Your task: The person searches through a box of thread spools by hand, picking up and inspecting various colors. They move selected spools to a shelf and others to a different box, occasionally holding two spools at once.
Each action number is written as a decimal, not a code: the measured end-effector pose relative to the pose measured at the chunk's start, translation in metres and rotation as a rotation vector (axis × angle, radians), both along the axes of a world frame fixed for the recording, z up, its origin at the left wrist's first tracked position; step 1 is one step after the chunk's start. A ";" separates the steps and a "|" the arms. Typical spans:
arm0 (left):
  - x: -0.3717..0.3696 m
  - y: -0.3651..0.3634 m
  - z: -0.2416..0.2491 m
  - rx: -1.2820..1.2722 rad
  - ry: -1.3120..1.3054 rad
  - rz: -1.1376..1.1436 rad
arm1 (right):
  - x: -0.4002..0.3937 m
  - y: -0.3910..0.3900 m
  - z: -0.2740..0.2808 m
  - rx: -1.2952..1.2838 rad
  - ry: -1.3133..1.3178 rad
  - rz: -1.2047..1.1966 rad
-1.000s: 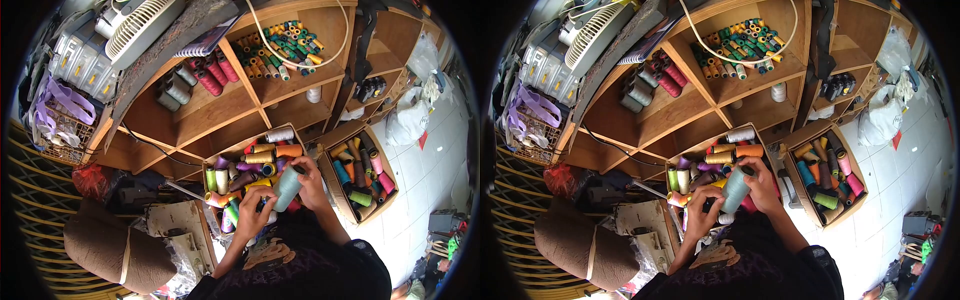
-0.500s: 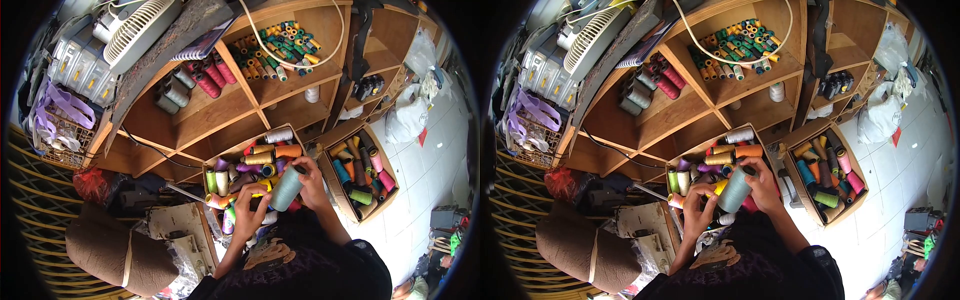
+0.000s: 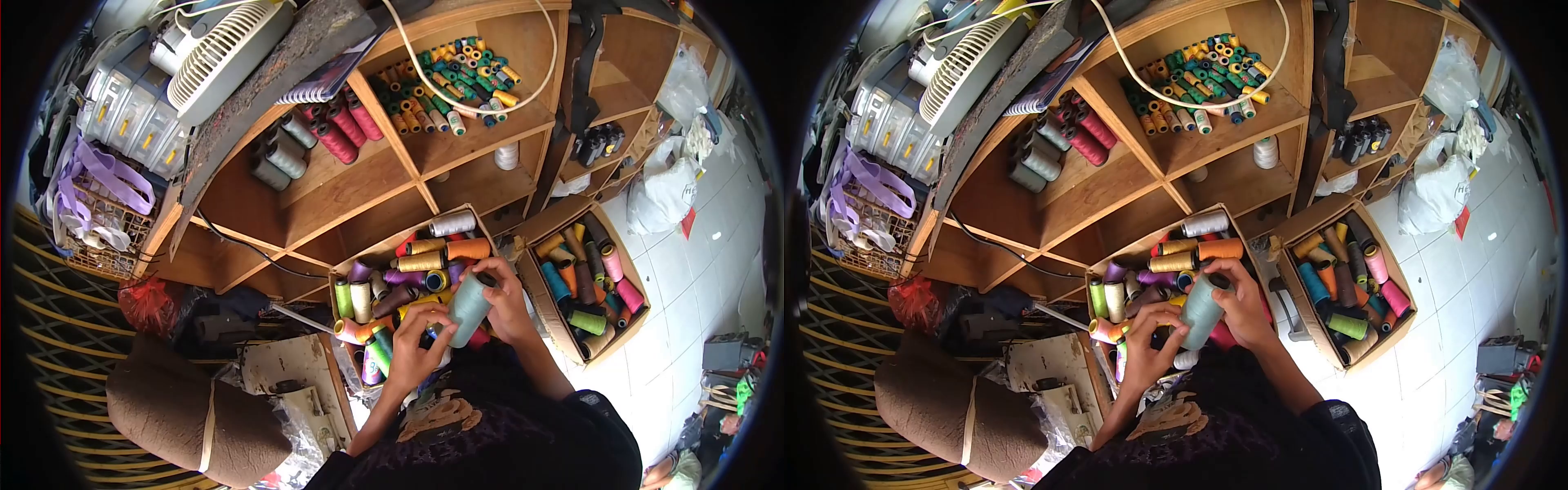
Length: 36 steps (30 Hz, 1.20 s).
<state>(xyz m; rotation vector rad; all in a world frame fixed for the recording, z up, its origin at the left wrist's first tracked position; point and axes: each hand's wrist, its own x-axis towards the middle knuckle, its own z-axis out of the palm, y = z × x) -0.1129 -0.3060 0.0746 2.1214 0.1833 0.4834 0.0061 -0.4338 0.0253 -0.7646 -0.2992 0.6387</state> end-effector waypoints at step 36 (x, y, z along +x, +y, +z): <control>-0.003 -0.006 -0.011 -0.089 0.338 -0.199 | 0.003 -0.004 0.008 -0.197 -0.349 0.014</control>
